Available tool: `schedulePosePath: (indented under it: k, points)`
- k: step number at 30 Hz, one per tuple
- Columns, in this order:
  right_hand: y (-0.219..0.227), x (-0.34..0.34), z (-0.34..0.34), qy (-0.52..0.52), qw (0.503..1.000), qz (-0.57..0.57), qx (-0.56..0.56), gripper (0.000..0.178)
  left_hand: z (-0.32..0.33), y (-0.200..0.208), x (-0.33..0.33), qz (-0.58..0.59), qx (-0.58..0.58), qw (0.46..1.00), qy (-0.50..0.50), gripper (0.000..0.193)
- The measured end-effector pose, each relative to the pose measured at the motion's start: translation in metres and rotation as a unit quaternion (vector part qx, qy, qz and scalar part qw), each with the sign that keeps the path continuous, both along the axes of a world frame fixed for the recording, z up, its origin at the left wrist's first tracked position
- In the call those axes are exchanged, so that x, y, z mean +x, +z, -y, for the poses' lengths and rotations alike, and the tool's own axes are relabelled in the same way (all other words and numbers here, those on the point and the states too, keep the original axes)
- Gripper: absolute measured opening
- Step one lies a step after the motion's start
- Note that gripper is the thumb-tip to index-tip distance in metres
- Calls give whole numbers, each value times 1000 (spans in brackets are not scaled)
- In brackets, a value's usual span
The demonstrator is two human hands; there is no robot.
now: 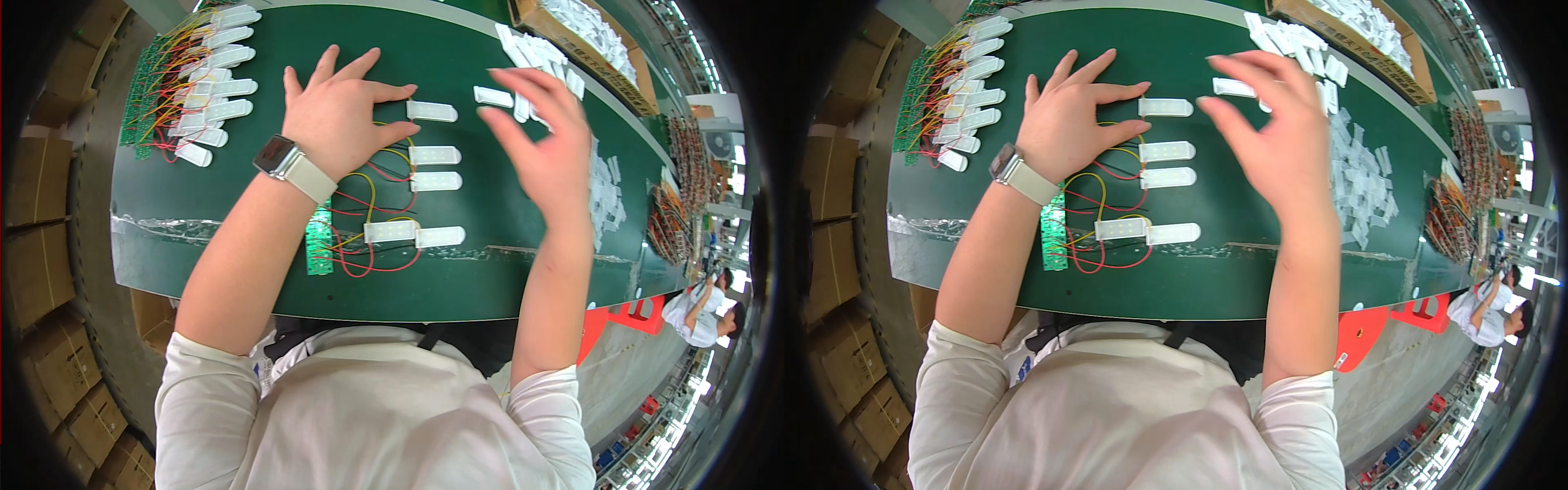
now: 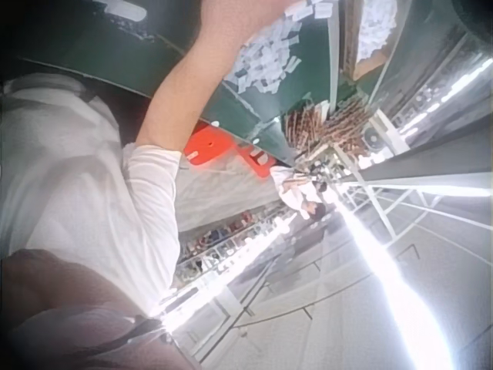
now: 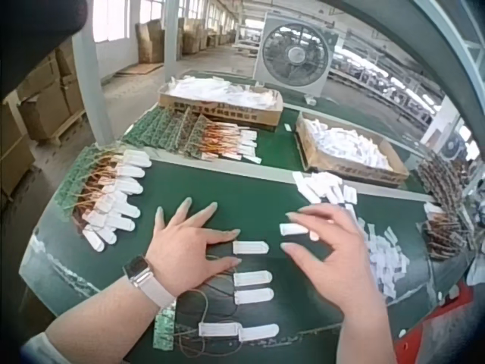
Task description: The person attaches small white plastic LED covers onto a green circuit board by hand, then taps them into place with a small hammer.
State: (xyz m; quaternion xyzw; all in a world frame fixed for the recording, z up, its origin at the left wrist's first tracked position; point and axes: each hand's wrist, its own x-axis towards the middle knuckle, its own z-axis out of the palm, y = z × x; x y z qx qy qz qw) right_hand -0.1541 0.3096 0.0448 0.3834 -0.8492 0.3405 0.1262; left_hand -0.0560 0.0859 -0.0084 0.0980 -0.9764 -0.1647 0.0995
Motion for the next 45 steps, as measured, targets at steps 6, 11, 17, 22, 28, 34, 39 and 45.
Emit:
schedulePosePath:
  k: [6,11,17,22,28,34,39,45]
  points:
    - [56,44,-118,-257,950,169,55,21,2,4,3,4,-6,1000,9,50]
    - [0,99,-193,-278,899,246,232,47,0,5,2,21,8,1000,12,49]
    - [-7,123,-198,-274,908,265,176,30,-2,6,3,11,12,1000,8,48]
    - [8,132,-173,-234,909,341,47,24,0,6,4,22,14,1000,15,47]
    - [-1,133,-97,-133,884,447,-29,25,-2,6,3,20,18,1000,12,47]
    - [1,122,-61,-67,904,419,-50,25,0,4,4,16,23,999,14,51]
    - [-9,111,-47,-85,913,399,31,23,-2,4,4,10,29,999,17,50]
    - [-7,115,-48,-67,920,383,-55,24,0,0,3,-4,29,999,14,49]
